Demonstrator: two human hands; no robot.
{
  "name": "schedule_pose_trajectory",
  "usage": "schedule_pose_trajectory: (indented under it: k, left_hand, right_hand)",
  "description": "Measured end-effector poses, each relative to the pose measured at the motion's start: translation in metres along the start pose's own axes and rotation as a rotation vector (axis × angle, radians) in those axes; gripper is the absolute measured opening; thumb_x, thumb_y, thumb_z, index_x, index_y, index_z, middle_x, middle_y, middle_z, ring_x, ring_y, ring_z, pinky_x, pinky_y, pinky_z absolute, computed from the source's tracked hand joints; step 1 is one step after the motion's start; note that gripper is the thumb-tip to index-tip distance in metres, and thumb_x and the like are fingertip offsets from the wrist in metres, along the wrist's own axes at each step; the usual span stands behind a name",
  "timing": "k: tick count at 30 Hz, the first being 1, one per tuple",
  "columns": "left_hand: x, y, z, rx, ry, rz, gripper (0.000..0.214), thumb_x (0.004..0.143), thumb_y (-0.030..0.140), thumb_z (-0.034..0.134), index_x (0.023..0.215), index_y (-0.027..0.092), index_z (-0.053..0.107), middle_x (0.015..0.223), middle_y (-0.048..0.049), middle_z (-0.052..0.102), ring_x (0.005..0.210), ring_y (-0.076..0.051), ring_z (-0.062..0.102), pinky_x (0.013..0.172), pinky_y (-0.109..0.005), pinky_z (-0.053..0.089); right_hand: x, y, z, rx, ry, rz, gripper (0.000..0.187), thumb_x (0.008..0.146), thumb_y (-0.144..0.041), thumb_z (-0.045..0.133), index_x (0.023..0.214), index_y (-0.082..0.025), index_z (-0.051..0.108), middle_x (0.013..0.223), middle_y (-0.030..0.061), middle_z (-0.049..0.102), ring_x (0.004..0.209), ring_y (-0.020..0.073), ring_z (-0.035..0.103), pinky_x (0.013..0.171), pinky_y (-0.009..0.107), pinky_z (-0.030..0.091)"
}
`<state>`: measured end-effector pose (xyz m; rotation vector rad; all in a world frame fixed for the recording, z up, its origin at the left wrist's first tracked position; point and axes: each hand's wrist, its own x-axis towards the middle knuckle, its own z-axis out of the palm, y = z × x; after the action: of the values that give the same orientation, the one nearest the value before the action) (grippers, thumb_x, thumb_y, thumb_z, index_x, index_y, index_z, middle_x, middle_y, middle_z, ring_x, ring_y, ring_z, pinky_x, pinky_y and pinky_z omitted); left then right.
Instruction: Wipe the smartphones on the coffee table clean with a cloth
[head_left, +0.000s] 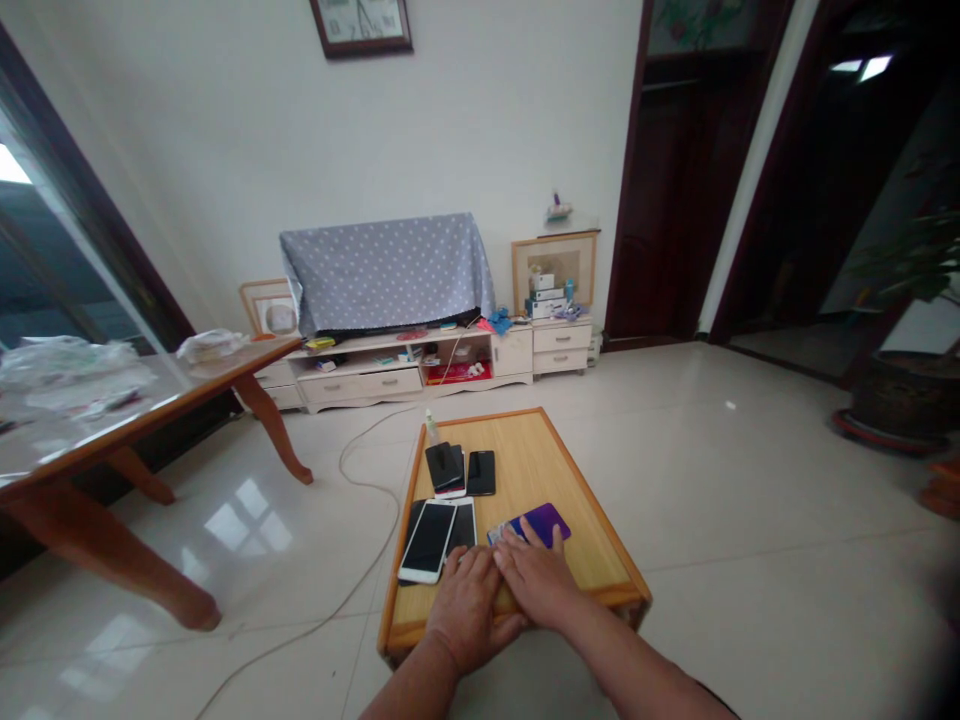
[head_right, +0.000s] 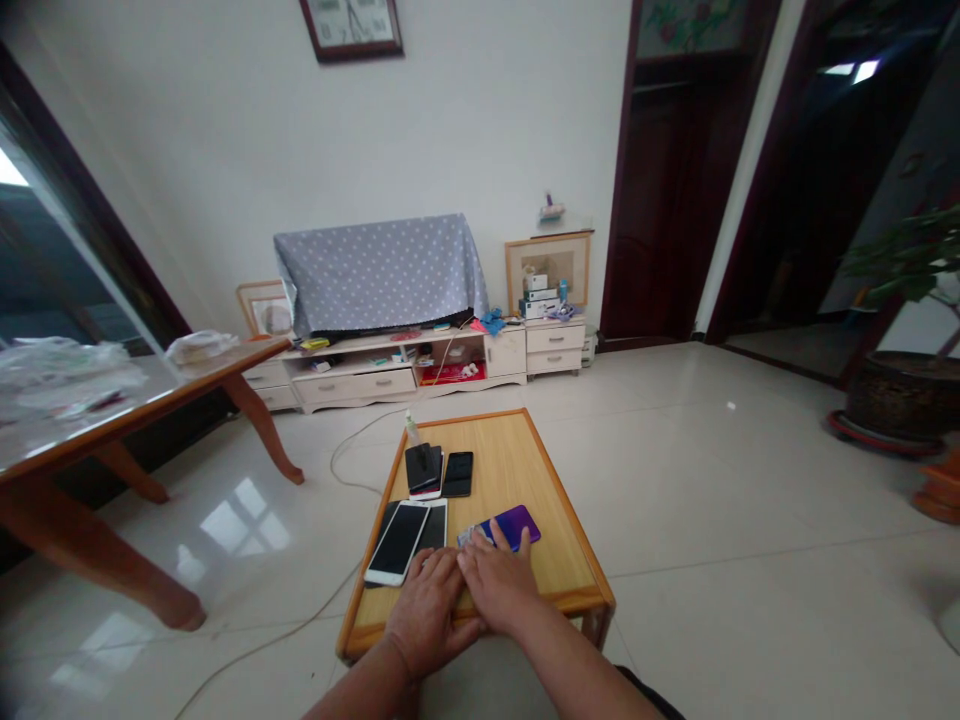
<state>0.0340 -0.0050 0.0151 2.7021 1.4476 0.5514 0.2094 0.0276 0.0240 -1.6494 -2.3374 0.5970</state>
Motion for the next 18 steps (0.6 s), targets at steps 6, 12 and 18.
schedule_pose_trajectory:
  k: [6, 12, 18]
  left_hand:
    - [-0.001, -0.004, 0.006, 0.042, -0.001, 0.023, 0.072, 0.081, 0.073, 0.054, 0.136, 0.027, 0.055, 0.143, -0.0107, 0.055, 0.132, -0.032, 0.047, 0.111, -0.053, 0.03]
    - [-0.001, -0.006, 0.01, 0.037, -0.006, 0.025, 0.072, 0.081, 0.071, 0.056, 0.137, 0.025, 0.054, 0.141, -0.0106, 0.058, 0.13, -0.03, 0.05, 0.11, -0.052, 0.032]
    - [-0.001, -0.008, 0.013, 0.063, -0.027, 0.031, 0.073, 0.08, 0.072, 0.056, 0.138, 0.027, 0.052, 0.142, -0.0107, 0.056, 0.128, -0.032, 0.051, 0.108, -0.053, 0.035]
  right_hand:
    - [-0.011, 0.024, -0.014, -0.058, 0.041, 0.204, 0.06, 0.103, -0.049, 0.009, 0.141, -0.035, 0.053, 0.155, -0.0003, 0.042, 0.151, 0.0302, 0.016, 0.113, 0.071, -0.005]
    - [-0.027, 0.016, -0.005, -0.041, 0.02, 0.059, 0.056, 0.103, -0.047, 0.014, 0.146, -0.034, 0.047, 0.156, 0.0006, 0.04, 0.151, 0.0296, 0.013, 0.115, 0.067, -0.006]
    - [-0.03, 0.026, -0.006, -0.034, 0.037, 0.089, 0.053, 0.102, -0.045, 0.017, 0.144, -0.036, 0.049, 0.155, 0.0001, 0.042, 0.151, 0.0311, 0.016, 0.114, 0.068, -0.003]
